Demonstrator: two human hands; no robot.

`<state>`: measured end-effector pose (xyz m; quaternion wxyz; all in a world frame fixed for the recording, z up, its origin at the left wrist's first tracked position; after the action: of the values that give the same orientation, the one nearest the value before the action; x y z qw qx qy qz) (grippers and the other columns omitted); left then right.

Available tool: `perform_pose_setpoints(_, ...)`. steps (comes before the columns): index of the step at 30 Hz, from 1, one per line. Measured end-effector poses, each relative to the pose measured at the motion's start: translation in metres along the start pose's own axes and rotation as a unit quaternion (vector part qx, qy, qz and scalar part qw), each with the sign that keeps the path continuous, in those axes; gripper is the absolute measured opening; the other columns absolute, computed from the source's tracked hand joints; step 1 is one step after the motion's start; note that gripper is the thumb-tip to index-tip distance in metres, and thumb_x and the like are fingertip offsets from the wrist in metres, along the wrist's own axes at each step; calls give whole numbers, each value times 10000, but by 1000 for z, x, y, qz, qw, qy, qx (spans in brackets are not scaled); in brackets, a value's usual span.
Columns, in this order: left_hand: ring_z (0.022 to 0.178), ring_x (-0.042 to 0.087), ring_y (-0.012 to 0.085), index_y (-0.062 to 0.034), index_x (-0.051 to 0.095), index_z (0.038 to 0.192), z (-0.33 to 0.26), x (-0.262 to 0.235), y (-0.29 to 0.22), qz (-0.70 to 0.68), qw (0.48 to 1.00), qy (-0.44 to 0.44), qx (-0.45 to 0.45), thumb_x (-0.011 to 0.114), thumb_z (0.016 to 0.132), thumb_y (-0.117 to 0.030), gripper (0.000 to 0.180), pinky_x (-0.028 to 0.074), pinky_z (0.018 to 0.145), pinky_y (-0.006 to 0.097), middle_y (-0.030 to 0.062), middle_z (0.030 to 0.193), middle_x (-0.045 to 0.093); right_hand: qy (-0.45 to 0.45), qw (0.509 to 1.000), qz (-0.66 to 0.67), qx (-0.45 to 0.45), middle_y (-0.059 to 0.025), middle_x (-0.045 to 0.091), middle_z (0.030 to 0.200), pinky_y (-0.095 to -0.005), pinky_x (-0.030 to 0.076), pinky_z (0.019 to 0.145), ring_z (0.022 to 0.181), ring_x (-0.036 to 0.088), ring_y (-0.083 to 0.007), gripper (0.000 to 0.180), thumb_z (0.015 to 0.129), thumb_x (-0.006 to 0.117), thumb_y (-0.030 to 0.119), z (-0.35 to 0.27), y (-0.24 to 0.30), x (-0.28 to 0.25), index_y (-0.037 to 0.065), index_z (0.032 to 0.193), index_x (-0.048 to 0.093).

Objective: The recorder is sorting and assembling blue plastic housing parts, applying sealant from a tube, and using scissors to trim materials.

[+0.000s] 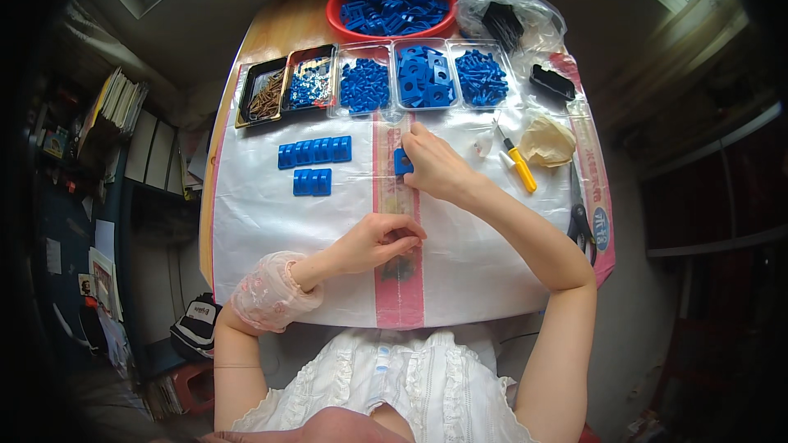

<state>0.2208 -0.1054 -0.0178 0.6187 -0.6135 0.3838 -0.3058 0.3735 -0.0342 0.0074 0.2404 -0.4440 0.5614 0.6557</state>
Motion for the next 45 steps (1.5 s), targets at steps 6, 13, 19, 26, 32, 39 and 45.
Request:
perform_pose_setpoints(6, 868, 756, 178, 41, 663, 1109, 0, 0, 0, 3, 1000, -1, 3, 618, 999, -53, 151, 583, 783, 295, 127, 944, 757, 26, 1000, 7, 0, -190, 551, 1119, -436, 520, 915, 1040, 608, -391, 410, 734, 800, 65, -1, 5, 0, -37, 1084, 611)
perform_pose_setpoints(13, 941, 746, 160, 27, 663, 1134, 1, -2, 2, 36, 999, 12, 14, 602, 1020, -45, 148, 589, 813, 274, 101, 1009, 744, 20, 999, 25, 3, -173, 547, 1153, -427, 528, 905, 1042, 617, -377, 457, 750, 797, 56, -12, 6, 5, -21, 1166, 623)
perform_pose_setpoints(19, 925, 750, 168, 28, 662, 1133, 1, -1, 3, 12, 1000, 13, -2, 603, 1017, -40, 147, 591, 803, 278, 103, 1008, 741, 5, 1000, 31, 4, -166, 542, 1170, -413, 535, 869, 989, 641, -354, 516, 773, 795, 68, -17, 8, -1, 17, 1249, 602)
perform_pose_setpoints(26, 927, 751, 167, 23, 663, 1124, 0, 0, 2, 30, 999, 1, 23, 597, 1013, -23, 137, 593, 799, 282, 103, 1006, 737, -75, 992, 85, -48, -159, 589, 1146, -403, 549, 819, 937, 674, -297, 465, 844, 757, 59, -47, 21, -22, 40, 1283, 602)
perform_pose_setpoints(32, 877, 747, 181, 25, 672, 1103, 0, 1, -3, 28, 999, -10, 12, 626, 991, -38, 136, 583, 773, 295, 117, 949, 743, -113, 986, 86, -87, -129, 681, 986, -413, 553, 763, 845, 680, -323, 331, 906, 615, -56, -92, 17, -28, 39, 1222, 644)
perform_pose_setpoints(39, 850, 735, 133, 23, 677, 1103, 0, 2, -3, 23, 999, -14, -26, 629, 1001, -51, 135, 575, 751, 265, 90, 921, 741, -166, 976, 135, 50, -100, 620, 899, -352, 517, 696, 804, 647, -253, 341, 870, 703, -6, -129, -17, -56, 29, 1206, 657)
perform_pose_setpoints(45, 841, 730, 129, 29, 680, 1097, 4, 3, -3, 38, 998, -15, -47, 626, 1001, -53, 138, 576, 757, 263, 89, 923, 741, -272, 955, 6, 119, -104, 578, 985, -390, 464, 843, 950, 551, -267, 392, 831, 812, 183, -113, -64, -69, 11, 1131, 626)
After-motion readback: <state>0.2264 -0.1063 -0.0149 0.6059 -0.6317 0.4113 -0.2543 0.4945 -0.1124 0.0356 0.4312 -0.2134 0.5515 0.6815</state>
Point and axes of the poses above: each hand's wrist, its own z-axis towards the middle knuckle, its own x-axis out of the palm, y = z × x, the point moved 5 cm from there along z, towards the middle knuckle
